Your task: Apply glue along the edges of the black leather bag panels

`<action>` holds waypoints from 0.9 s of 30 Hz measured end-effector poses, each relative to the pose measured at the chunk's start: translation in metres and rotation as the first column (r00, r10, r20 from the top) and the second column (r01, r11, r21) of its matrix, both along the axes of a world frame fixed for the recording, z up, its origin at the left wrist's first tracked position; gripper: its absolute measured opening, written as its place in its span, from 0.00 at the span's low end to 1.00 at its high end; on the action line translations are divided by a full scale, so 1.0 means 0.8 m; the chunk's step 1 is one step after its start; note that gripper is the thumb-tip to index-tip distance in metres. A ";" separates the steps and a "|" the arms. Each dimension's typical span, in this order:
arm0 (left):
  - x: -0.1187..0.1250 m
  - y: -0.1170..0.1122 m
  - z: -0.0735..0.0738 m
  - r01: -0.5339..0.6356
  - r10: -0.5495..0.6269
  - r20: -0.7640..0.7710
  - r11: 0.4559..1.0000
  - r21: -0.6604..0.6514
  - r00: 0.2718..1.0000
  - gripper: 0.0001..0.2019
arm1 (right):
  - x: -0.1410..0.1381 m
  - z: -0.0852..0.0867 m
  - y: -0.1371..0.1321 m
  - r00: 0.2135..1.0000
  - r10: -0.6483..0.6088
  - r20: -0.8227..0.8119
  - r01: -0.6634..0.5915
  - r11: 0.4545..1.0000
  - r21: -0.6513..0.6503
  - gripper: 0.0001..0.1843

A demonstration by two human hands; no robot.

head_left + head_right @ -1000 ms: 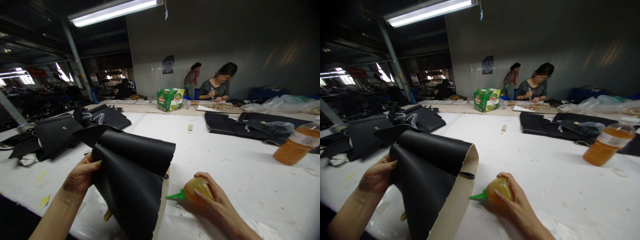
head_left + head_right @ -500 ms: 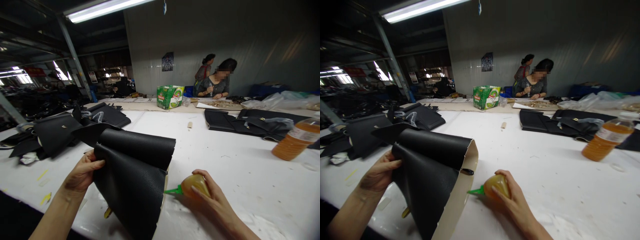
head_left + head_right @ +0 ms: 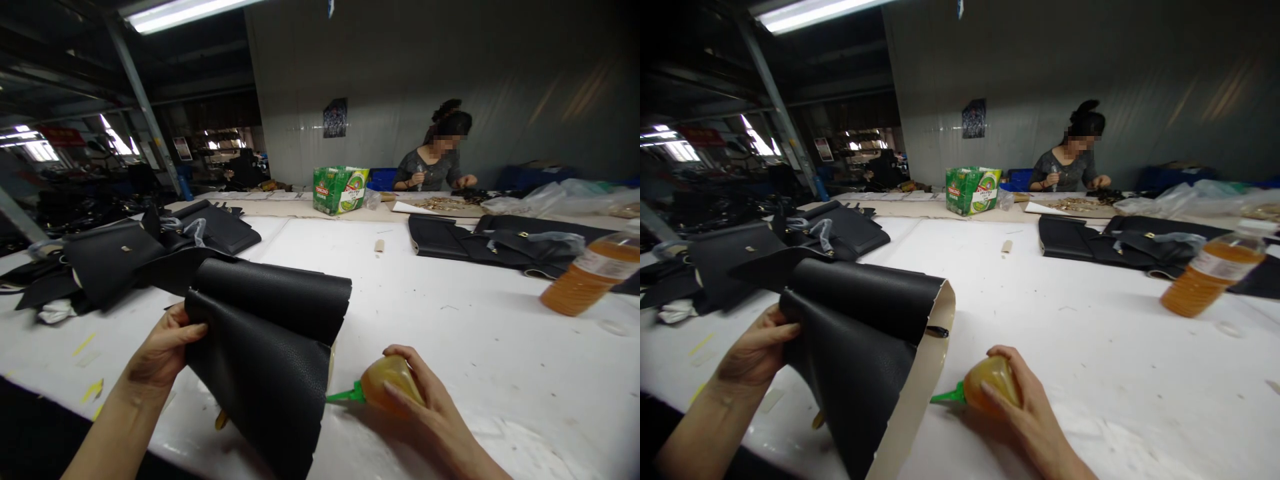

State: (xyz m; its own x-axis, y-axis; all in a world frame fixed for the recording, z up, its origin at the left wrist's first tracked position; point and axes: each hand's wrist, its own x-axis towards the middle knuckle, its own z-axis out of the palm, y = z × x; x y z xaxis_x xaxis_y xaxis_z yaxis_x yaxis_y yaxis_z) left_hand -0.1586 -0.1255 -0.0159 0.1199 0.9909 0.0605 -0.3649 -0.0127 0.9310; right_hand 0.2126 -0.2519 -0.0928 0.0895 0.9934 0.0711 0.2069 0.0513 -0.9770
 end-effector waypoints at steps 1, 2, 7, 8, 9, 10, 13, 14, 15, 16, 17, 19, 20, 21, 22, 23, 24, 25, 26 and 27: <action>0.000 0.000 0.000 -0.005 0.005 0.007 1.000 0.000 1.000 0.16 | 0.005 0.002 0.000 1.000 0.010 0.013 -0.010 1.000 0.003 0.22; -0.001 0.000 -0.001 -0.015 0.015 0.017 1.000 -0.002 1.000 0.17 | 0.010 0.005 0.000 0.999 0.013 0.030 -0.013 1.000 0.006 0.21; -0.002 0.006 -0.002 -0.074 0.074 0.063 0.997 -0.001 0.995 0.19 | 0.031 0.014 0.015 1.000 -0.017 -0.013 0.017 1.000 0.004 0.20; -0.001 0.007 -0.001 -0.076 0.076 0.066 0.997 -0.001 0.995 0.19 | 0.031 0.012 0.021 0.998 -0.050 -0.042 0.050 0.999 0.009 0.20; 0.000 0.008 0.000 -0.076 0.076 0.066 0.997 0.003 0.995 0.19 | 0.029 0.010 0.026 0.995 -0.079 -0.058 0.080 0.997 0.016 0.20; 0.001 0.008 0.000 -0.074 0.073 0.062 0.997 0.007 0.995 0.18 | 0.026 0.006 0.030 0.993 -0.104 -0.060 0.106 0.994 0.023 0.20; 0.003 0.008 0.002 -0.054 0.053 0.046 0.998 0.019 0.998 0.17 | 0.013 -0.006 0.034 0.992 -0.126 -0.019 0.127 0.992 0.021 0.21; 0.003 0.008 0.002 -0.046 0.045 0.037 0.999 0.020 0.998 0.17 | 0.009 -0.009 0.031 0.993 -0.122 -0.009 0.122 0.992 0.015 0.22; 0.003 0.007 0.002 -0.038 0.038 0.026 0.999 0.017 0.999 0.17 | 0.005 -0.011 0.026 0.994 -0.110 -0.007 0.110 0.994 0.009 0.22; 0.003 0.007 0.002 -0.035 0.035 0.016 0.999 0.012 0.999 0.17 | 0.002 -0.011 0.021 0.996 -0.083 -0.012 0.083 0.997 -0.002 0.22; 0.002 0.006 0.001 -0.040 0.039 0.011 0.999 0.010 0.999 0.17 | -0.001 -0.010 0.015 0.999 -0.036 -0.027 0.035 0.999 -0.020 0.22; 0.000 0.005 0.001 -0.063 0.063 0.008 0.998 0.005 0.998 0.18 | -0.004 -0.005 0.005 0.994 0.073 -0.083 -0.079 0.995 -0.064 0.22; -0.001 0.005 0.000 -0.076 0.076 0.010 0.997 0.004 0.997 0.18 | -0.005 -0.002 0.002 0.987 0.110 -0.115 -0.120 0.989 -0.083 0.22; -0.002 0.005 0.000 -0.087 0.087 0.014 0.996 0.002 0.996 0.18 | -0.005 0.000 0.002 0.983 0.122 -0.138 -0.135 0.986 -0.096 0.23; -0.002 0.004 0.001 -0.095 0.095 0.017 0.995 0.000 0.995 0.18 | -0.005 0.002 0.003 0.985 0.100 -0.142 -0.114 0.989 -0.097 0.23; -0.002 0.004 0.001 -0.098 0.098 0.021 0.995 -0.002 0.995 0.19 | -0.005 0.003 0.005 0.991 0.049 -0.127 -0.060 0.995 -0.084 0.23; -0.001 0.004 0.002 -0.099 0.099 0.024 0.995 -0.004 0.995 0.19 | -0.004 0.003 0.008 0.995 -0.008 -0.102 0.001 0.998 -0.064 0.23; 0.000 0.003 0.002 -0.097 0.097 0.027 0.995 -0.005 0.995 0.19 | -0.004 0.003 0.011 0.996 -0.057 -0.073 0.054 0.998 -0.045 0.23; 0.001 0.003 0.002 -0.094 0.094 0.030 0.996 -0.006 0.995 0.19 | -0.003 0.002 0.014 0.995 -0.092 -0.046 0.091 0.996 -0.027 0.23; 0.002 0.003 0.003 -0.089 0.089 0.031 0.996 -0.006 0.996 0.19 | -0.002 0.001 0.016 0.994 -0.111 -0.023 0.111 0.994 -0.016 0.23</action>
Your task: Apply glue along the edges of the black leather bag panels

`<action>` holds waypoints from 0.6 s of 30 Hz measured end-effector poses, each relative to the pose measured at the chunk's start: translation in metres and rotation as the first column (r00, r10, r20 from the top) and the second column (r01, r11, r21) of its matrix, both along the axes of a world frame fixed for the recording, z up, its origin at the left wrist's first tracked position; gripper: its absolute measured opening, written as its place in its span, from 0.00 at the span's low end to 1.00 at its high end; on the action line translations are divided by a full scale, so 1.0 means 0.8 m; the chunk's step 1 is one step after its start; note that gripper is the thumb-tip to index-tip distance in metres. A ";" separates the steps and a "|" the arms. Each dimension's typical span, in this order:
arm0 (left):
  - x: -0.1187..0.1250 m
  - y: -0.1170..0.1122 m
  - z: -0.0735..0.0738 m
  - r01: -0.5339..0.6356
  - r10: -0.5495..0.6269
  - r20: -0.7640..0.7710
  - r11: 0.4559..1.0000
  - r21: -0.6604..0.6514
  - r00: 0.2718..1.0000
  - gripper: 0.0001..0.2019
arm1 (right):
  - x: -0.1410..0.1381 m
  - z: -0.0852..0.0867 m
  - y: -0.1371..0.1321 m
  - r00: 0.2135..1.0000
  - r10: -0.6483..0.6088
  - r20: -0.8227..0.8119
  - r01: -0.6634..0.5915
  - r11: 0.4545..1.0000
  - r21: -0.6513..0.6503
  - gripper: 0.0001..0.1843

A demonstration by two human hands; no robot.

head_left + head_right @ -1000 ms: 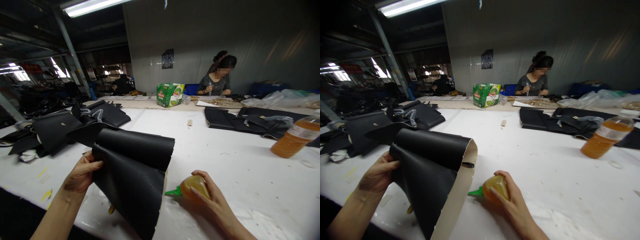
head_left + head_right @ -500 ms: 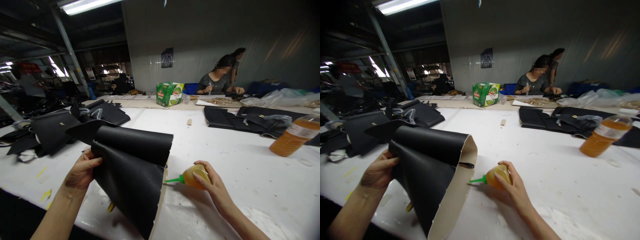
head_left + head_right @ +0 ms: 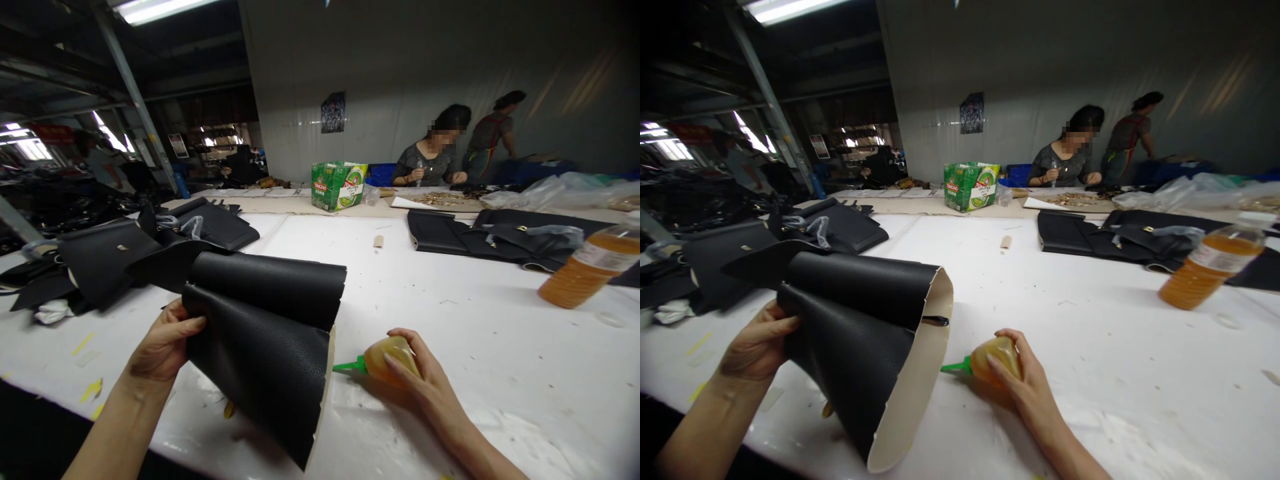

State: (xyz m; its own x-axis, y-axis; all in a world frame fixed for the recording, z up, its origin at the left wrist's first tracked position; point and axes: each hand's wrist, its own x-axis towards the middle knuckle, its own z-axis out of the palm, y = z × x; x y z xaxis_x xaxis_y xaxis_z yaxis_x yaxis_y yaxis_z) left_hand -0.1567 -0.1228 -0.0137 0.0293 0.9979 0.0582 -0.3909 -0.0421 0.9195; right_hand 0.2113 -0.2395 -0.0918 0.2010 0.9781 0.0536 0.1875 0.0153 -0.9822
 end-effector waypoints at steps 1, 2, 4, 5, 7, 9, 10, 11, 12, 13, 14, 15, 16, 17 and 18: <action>0.001 0.000 0.000 0.006 -0.006 -0.001 1.000 -0.001 1.000 0.19 | 0.002 0.000 0.001 1.000 -0.008 0.018 0.008 1.000 0.006 0.23; 0.001 0.000 0.000 0.012 -0.012 -0.004 1.000 -0.001 1.000 0.18 | 0.005 0.000 0.002 0.999 -0.009 0.031 0.009 1.000 0.010 0.22; 0.000 0.001 -0.001 0.017 -0.016 -0.011 1.000 0.003 1.000 0.18 | 0.013 0.004 0.003 0.998 -0.014 0.060 0.012 1.000 0.029 0.22; -0.001 0.001 -0.002 0.017 -0.017 -0.012 1.000 0.007 1.000 0.18 | 0.018 0.006 0.004 0.997 -0.011 0.076 0.008 0.999 0.036 0.22; -0.003 0.001 -0.003 0.018 -0.018 -0.005 1.000 0.016 1.000 0.17 | 0.027 0.013 0.009 0.996 0.001 0.085 -0.005 0.999 0.038 0.21; -0.005 0.003 -0.001 0.017 -0.017 0.014 1.000 0.013 1.000 0.18 | 0.033 0.019 0.017 1.000 -0.009 0.008 0.008 0.999 0.035 0.21; -0.005 0.005 0.000 0.014 -0.014 0.027 1.000 0.009 1.000 0.18 | 0.035 0.022 0.021 0.997 -0.021 -0.080 0.024 0.999 0.031 0.20; -0.005 0.008 0.004 0.005 -0.006 0.045 1.000 0.006 0.999 0.19 | 0.035 0.023 0.024 0.979 -0.036 -0.199 0.042 0.999 0.024 0.20; -0.004 0.011 0.008 -0.004 0.004 0.067 1.000 0.004 0.998 0.19 | 0.035 0.025 0.027 0.940 -0.062 -0.334 0.068 0.998 0.007 0.20; -0.003 0.015 0.013 -0.017 0.017 0.094 1.000 0.008 0.995 0.20 | 0.034 0.025 0.029 0.879 -0.097 -0.468 0.100 0.995 -0.019 0.19; -0.001 0.020 0.019 -0.035 0.033 0.127 0.999 0.019 0.991 0.20 | 0.034 0.025 0.030 0.801 -0.142 -0.582 0.137 0.989 -0.052 0.18; 0.001 0.025 0.025 -0.052 0.046 0.160 0.998 0.032 0.986 0.21 | 0.034 0.025 0.031 0.720 -0.195 -0.666 0.178 0.980 -0.093 0.17; 0.004 0.030 0.032 -0.067 0.057 0.193 0.997 0.045 0.980 0.22 | 0.036 0.025 0.031 0.649 -0.254 -0.717 0.223 0.965 -0.139 0.17; 0.007 0.035 0.040 -0.078 0.064 0.224 0.995 0.056 0.972 0.22 | 0.039 0.024 0.031 0.595 -0.306 -0.743 0.261 0.948 -0.181 0.18; 0.010 0.040 0.047 -0.086 0.067 0.251 0.994 0.062 0.966 0.22 | 0.042 0.024 0.031 0.557 -0.339 -0.758 0.286 0.935 -0.208 0.18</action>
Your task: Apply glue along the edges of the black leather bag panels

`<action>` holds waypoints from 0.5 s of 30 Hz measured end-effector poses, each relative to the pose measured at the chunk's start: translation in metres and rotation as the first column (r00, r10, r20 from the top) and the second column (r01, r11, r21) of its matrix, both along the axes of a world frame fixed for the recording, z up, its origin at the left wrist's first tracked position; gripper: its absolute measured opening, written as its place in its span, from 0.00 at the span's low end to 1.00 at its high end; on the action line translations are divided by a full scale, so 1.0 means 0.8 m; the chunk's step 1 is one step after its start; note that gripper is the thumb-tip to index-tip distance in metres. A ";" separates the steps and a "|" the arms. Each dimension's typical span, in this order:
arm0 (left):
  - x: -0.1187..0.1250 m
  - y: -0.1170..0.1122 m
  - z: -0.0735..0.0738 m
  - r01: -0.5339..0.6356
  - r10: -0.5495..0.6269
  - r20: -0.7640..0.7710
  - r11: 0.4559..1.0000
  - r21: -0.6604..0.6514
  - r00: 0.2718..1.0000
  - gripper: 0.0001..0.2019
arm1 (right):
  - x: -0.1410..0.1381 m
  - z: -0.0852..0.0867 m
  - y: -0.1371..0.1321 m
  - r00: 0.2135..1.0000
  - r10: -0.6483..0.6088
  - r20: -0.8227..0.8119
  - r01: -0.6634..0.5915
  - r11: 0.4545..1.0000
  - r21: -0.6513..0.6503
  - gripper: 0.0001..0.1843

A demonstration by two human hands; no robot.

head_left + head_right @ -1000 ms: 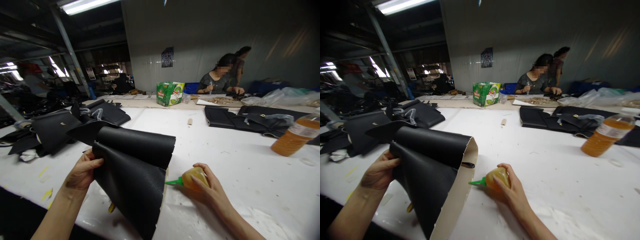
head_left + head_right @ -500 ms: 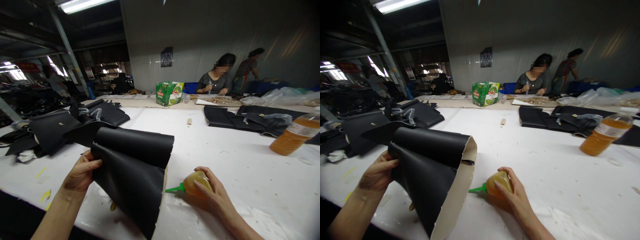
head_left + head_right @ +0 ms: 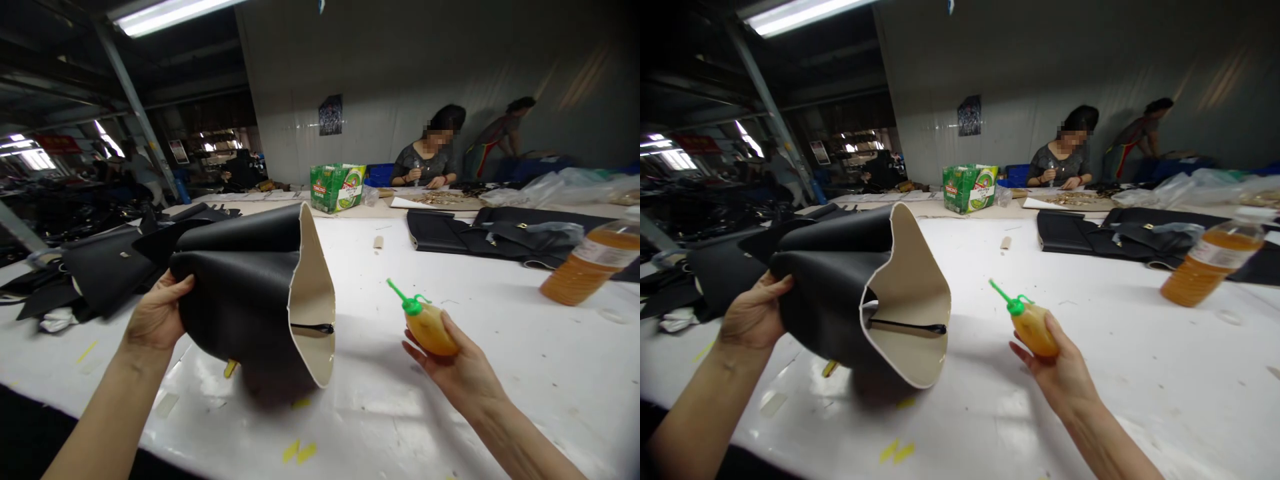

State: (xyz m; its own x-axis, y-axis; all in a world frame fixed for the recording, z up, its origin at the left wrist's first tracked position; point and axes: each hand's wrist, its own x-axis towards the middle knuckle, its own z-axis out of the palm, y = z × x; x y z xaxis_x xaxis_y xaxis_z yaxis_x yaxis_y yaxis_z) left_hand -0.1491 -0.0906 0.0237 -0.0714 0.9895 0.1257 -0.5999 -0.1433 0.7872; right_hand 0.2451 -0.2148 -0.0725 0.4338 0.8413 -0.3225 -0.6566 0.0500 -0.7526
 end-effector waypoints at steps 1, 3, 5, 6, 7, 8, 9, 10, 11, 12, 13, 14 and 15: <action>0.003 0.005 0.007 -0.002 0.002 0.021 1.000 0.003 1.000 0.22 | 0.005 0.000 0.000 0.999 -0.029 -0.024 0.028 1.000 -0.004 0.18; 0.008 0.014 0.019 -0.004 0.004 0.041 1.000 -0.011 0.999 0.22 | 0.016 0.000 -0.002 0.992 -0.102 -0.072 0.104 0.994 0.016 0.15; 0.012 0.025 0.029 -0.022 0.023 0.026 0.999 -0.034 0.999 0.20 | 0.027 0.002 -0.006 0.972 -0.182 -0.148 0.193 0.980 0.057 0.14; 0.014 0.031 0.033 -0.035 0.036 0.011 0.998 -0.046 0.999 0.19 | 0.032 0.003 -0.009 0.960 -0.213 -0.183 0.229 0.970 0.075 0.16; 0.016 0.037 0.036 -0.047 0.047 -0.005 0.997 -0.056 0.999 0.18 | 0.035 0.004 -0.012 0.950 -0.227 -0.213 0.251 0.964 0.091 0.17; 0.018 0.044 0.039 -0.052 0.051 -0.019 0.996 -0.065 0.999 0.17 | 0.038 0.005 -0.016 0.944 -0.225 -0.239 0.257 0.960 0.108 0.19; 0.019 0.050 0.042 -0.050 0.048 -0.031 0.996 -0.075 0.998 0.17 | 0.040 0.005 -0.019 0.941 -0.215 -0.260 0.253 0.960 0.122 0.20; 0.021 0.056 0.043 -0.040 0.037 -0.041 0.996 -0.085 0.998 0.17 | 0.041 0.005 -0.022 0.938 -0.205 -0.280 0.247 0.961 0.124 0.20; 0.023 0.062 0.044 -0.026 0.021 -0.050 0.995 -0.095 0.999 0.17 | 0.042 0.005 -0.025 0.933 -0.201 -0.299 0.243 0.964 0.111 0.20; 0.024 0.067 0.045 -0.008 0.002 -0.059 0.994 -0.104 0.998 0.17 | 0.042 0.004 -0.028 0.926 -0.202 -0.319 0.241 0.967 0.087 0.20; 0.025 0.071 0.045 0.007 -0.014 -0.066 0.994 -0.112 0.998 0.16 | 0.043 0.003 -0.029 0.919 -0.209 -0.335 0.243 0.968 0.063 0.19; 0.025 0.075 0.044 0.019 -0.027 -0.069 0.993 -0.118 0.997 0.16 | 0.043 0.002 -0.031 0.912 -0.220 -0.346 0.250 0.967 0.046 0.19; 0.025 0.078 0.043 0.029 -0.037 -0.070 0.992 -0.120 0.997 0.16 | 0.043 0.000 -0.032 0.908 -0.227 -0.351 0.257 0.965 0.041 0.18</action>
